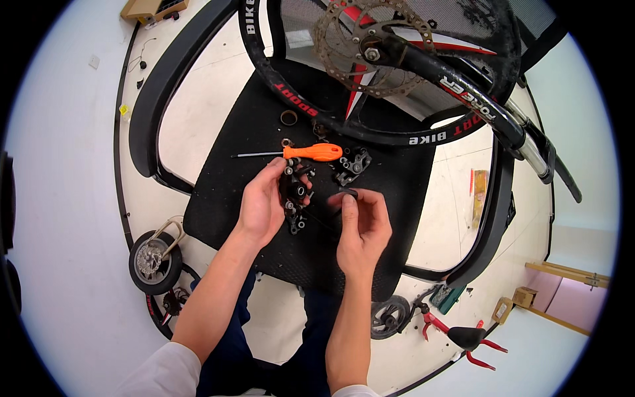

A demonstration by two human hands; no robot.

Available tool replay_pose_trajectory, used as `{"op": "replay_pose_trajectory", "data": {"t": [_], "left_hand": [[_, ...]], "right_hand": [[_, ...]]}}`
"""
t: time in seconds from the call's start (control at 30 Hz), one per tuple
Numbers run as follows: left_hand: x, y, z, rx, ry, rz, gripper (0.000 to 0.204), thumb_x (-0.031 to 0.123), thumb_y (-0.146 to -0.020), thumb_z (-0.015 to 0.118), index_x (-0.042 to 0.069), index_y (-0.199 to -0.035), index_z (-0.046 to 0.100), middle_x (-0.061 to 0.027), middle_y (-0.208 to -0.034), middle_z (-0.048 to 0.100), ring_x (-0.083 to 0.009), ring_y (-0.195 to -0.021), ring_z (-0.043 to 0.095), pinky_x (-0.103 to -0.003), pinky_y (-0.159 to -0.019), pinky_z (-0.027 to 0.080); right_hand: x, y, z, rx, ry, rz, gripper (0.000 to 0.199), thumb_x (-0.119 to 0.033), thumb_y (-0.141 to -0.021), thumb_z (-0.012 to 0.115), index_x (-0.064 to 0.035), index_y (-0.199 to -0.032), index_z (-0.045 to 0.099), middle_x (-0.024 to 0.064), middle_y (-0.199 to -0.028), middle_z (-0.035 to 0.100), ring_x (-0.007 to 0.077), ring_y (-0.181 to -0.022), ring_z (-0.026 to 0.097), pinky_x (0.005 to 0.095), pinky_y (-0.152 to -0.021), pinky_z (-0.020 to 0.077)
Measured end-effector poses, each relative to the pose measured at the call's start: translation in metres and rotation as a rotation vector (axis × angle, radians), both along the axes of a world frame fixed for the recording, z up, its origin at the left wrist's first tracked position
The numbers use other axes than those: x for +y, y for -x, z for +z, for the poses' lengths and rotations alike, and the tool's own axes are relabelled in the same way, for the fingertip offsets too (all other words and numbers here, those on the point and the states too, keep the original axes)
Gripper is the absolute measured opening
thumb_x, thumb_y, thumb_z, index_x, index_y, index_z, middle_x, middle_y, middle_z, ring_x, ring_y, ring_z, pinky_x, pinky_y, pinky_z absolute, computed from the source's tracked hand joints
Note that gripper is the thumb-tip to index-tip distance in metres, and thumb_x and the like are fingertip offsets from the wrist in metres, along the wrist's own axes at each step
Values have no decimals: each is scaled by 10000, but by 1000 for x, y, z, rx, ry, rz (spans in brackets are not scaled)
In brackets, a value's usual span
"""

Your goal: The person positions a bicycle wheel and fork assembly on an office chair, then sits down to assemble small mechanical components on the chair seat. They handle various small parts, including bearings and a derailleur, using their hands and an orange screwdriver.

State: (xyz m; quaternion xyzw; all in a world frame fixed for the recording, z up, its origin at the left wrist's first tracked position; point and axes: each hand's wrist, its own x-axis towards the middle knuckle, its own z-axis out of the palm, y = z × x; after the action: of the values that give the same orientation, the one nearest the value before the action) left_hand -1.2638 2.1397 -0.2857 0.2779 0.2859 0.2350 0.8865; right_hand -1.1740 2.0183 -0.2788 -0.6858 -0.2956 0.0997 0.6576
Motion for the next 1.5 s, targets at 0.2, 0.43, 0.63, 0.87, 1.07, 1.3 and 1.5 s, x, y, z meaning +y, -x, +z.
{"op": "replay_pose_trajectory", "data": {"t": [0.2, 0.43, 0.63, 0.87, 1.07, 1.3, 1.5], "left_hand": [[-8, 0, -6, 16, -131, -138, 231, 301, -1015, 393, 119, -992, 533, -5, -915, 588, -98, -844, 557, -279, -697, 444], [-17, -5, -6, -15, -89, -125, 227, 301, -1030, 416, 115, -940, 511, 16, -868, 560, -65, -778, 508, -253, -663, 441], [-20, -6, -11, 3, -113, -171, 257, 300, -1061, 383, 96, -955, 497, 18, -912, 534, -53, -814, 467, -245, -684, 421], [-25, -6, -5, 205, -343, -90, 301, 295, -1068, 374, 36, -1035, 526, 14, -978, 529, -69, -932, 457, -237, -877, 386], [-26, -8, -7, 287, -569, -44, 341, 314, -1060, 377, 5, -991, 506, -69, -799, 538, -151, -768, 504, -307, -763, 438], [-17, -7, -3, 214, -273, 26, 348, 341, -1051, 406, 49, -912, 537, -6, -817, 535, -85, -758, 483, -267, -715, 420], [-19, -6, 7, 409, -809, 116, 301, 253, -1047, 420, 4, -888, 483, -154, -686, 575, -292, -613, 615, -400, -562, 454]], "right_hand": [[5, 18, 15, 432, 207, 153, 145, -145, -1007, 540, -9, -1057, 548, 15, -761, 602, 47, -577, 495, 202, -517, 401], [9, 18, 8, 201, 303, 59, 164, -139, -998, 550, 9, -1014, 618, 48, -781, 657, 92, -666, 614, 234, -620, 486], [13, 22, 9, -37, 368, -33, 101, -70, -954, 597, 2, -1014, 633, 101, -758, 665, 138, -646, 651, 269, -589, 503], [20, 27, -4, -334, 334, -81, 109, -68, -937, 621, 7, -1009, 653, 112, -735, 643, 115, -594, 583, 256, -573, 471], [23, 32, -14, 8, 178, -39, 155, -125, -980, 585, 17, -1005, 642, 44, -713, 638, 120, -570, 568, 249, -543, 462], [21, 31, 8, 839, -58, 107, 236, -243, -1019, 543, -28, -931, 586, -61, -576, 352, 23, -440, 255, 211, -394, 198], [22, 30, 8, 859, 16, 120, 247, -263, -1038, 499, -52, -933, 574, -60, -551, 334, 24, -421, 240, 208, -375, 177]]}}
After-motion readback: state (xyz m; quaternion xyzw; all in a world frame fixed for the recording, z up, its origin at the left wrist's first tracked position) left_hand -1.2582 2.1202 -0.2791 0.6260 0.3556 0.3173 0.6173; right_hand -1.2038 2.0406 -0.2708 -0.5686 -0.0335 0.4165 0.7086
